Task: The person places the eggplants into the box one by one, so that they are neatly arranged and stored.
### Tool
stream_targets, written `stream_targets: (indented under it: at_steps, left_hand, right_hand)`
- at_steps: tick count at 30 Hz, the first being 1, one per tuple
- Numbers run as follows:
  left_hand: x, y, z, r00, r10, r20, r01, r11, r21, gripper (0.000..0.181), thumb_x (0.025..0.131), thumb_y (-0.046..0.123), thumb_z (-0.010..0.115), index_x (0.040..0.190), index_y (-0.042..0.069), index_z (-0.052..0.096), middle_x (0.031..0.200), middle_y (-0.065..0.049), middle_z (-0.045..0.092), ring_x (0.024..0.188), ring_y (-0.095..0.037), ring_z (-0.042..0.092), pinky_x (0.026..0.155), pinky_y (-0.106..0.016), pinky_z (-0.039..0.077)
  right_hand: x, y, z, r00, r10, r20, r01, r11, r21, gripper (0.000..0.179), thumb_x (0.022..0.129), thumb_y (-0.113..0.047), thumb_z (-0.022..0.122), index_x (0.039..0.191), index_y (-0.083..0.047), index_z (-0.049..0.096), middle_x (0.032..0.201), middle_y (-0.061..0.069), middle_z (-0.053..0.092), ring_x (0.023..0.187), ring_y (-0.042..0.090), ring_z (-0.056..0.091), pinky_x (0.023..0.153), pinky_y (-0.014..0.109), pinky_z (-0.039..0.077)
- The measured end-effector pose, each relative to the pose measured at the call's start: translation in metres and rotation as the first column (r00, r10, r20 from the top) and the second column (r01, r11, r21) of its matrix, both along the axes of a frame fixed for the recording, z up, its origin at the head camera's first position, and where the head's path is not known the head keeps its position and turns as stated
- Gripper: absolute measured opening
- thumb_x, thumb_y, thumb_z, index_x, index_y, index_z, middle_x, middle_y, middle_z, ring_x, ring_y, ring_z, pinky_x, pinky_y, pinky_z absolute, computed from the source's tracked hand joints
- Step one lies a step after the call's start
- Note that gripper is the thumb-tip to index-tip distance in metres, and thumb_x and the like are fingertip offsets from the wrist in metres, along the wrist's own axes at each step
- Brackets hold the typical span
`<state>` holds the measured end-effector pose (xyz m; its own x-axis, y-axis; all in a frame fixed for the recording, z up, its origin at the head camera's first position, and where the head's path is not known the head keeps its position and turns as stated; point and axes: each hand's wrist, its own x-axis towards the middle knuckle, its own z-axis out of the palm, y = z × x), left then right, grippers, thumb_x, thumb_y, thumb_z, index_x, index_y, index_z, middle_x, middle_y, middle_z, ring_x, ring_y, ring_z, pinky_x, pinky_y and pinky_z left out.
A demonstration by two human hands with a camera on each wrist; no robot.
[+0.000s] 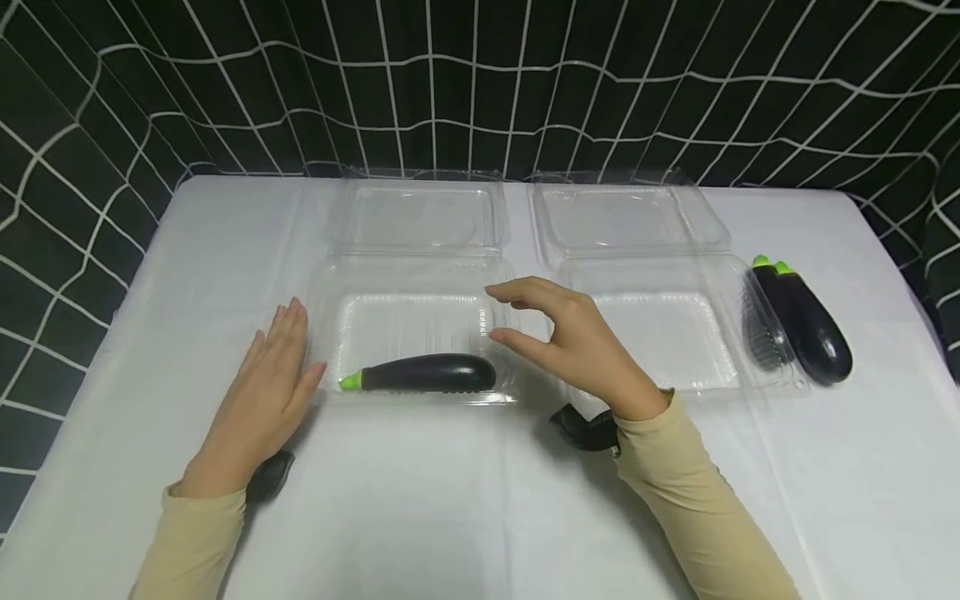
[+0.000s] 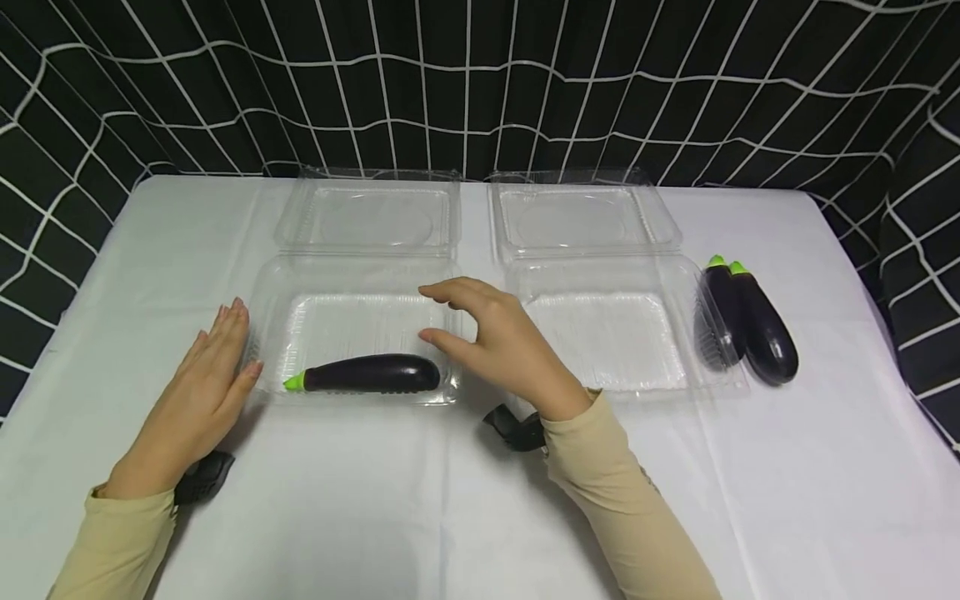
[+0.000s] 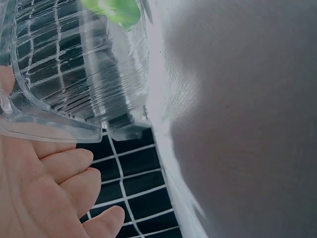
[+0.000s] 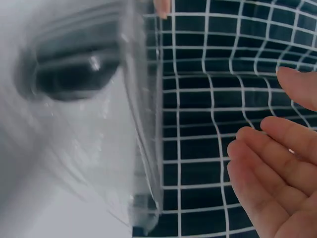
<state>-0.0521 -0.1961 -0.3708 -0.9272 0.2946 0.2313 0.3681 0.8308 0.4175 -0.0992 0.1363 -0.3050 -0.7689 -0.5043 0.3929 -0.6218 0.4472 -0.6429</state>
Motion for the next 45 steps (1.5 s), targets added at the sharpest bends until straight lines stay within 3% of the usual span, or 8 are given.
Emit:
stream_targets:
  at_steps: [11, 16, 24, 31, 35, 45]
  left_hand:
    - [-0.003, -0.001, -0.002, 1.0, -0.013, -0.014, 0.013, 1.0, -0.001, 0.063, 0.103, 0.032, 0.037, 0.144, -0.012, 0.019, 0.153, -0.023, 0.016, 0.141, -0.034, 0.014, 0.112, -0.053, 0.012]
    - [-0.004, 0.0, -0.003, 1.0, -0.003, -0.016, 0.003, 1.0, -0.004, 0.063, 0.103, 0.032, 0.037, 0.144, -0.012, 0.019, 0.152, -0.024, 0.016, 0.141, -0.035, 0.014, 0.112, -0.053, 0.013]
    - [-0.007, 0.001, -0.003, 1.0, 0.012, -0.023, -0.012, 1.0, -0.008, 0.063, 0.102, 0.03, 0.04, 0.144, -0.013, 0.02, 0.152, -0.024, 0.019, 0.141, -0.034, 0.016, 0.112, -0.053, 0.015]
    - [-0.005, 0.001, -0.008, 0.999, 0.016, -0.035, -0.017, 1.0, -0.024, 0.063, 0.102, 0.03, 0.041, 0.144, -0.012, 0.021, 0.151, -0.024, 0.02, 0.141, -0.034, 0.017, 0.111, -0.055, 0.017]
    - [-0.005, 0.001, -0.008, 0.999, 0.013, -0.046, -0.014, 1.0, -0.023, 0.062, 0.101, 0.03, 0.041, 0.143, -0.012, 0.023, 0.151, -0.023, 0.02, 0.14, -0.035, 0.018, 0.111, -0.054, 0.017]
    - [-0.005, 0.0, -0.009, 0.998, 0.023, -0.055, -0.024, 0.999, -0.026, 0.062, 0.101, 0.029, 0.043, 0.143, -0.012, 0.024, 0.152, -0.023, 0.021, 0.141, -0.034, 0.018, 0.111, -0.054, 0.018]
  right_hand:
    - [-0.003, 0.027, 0.008, 0.988, -0.146, -0.048, 0.146, 0.989, 0.008, 0.036, 0.08, -0.006, 0.075, 0.114, -0.001, 0.065, 0.112, 0.009, 0.066, 0.097, 0.023, 0.063, 0.089, 0.032, 0.048]
    - [-0.005, 0.05, 0.01, 0.975, -0.208, -0.083, 0.209, 0.978, -0.002, 0.037, 0.078, 0.001, 0.074, 0.114, 0.0, 0.065, 0.11, 0.01, 0.067, 0.097, 0.022, 0.063, 0.089, 0.024, 0.048]
    - [-0.009, 0.085, 0.012, 0.943, -0.318, -0.101, 0.317, 0.948, -0.024, 0.037, 0.078, 0.004, 0.073, 0.114, 0.001, 0.065, 0.107, 0.013, 0.067, 0.097, -0.008, 0.055, 0.089, 0.011, 0.042]
    - [-0.01, 0.113, 0.011, 0.899, -0.428, -0.095, 0.429, 0.903, -0.007, 0.035, 0.082, -0.001, 0.071, 0.117, 0.001, 0.064, 0.109, 0.019, 0.066, 0.096, -0.017, 0.048, 0.086, 0.003, 0.038]
    - [-0.009, 0.13, 0.011, 0.865, -0.495, -0.081, 0.497, 0.868, 0.006, 0.035, 0.083, -0.006, 0.071, 0.117, 0.0, 0.064, 0.109, 0.012, 0.066, 0.095, -0.018, 0.049, 0.084, 0.002, 0.037]
    - [-0.012, 0.169, 0.002, 0.79, -0.61, -0.055, 0.612, 0.78, 0.133, 0.041, 0.088, -0.022, 0.068, 0.124, -0.003, 0.061, 0.115, 0.021, 0.062, 0.086, -0.028, 0.038, 0.073, -0.003, 0.03]
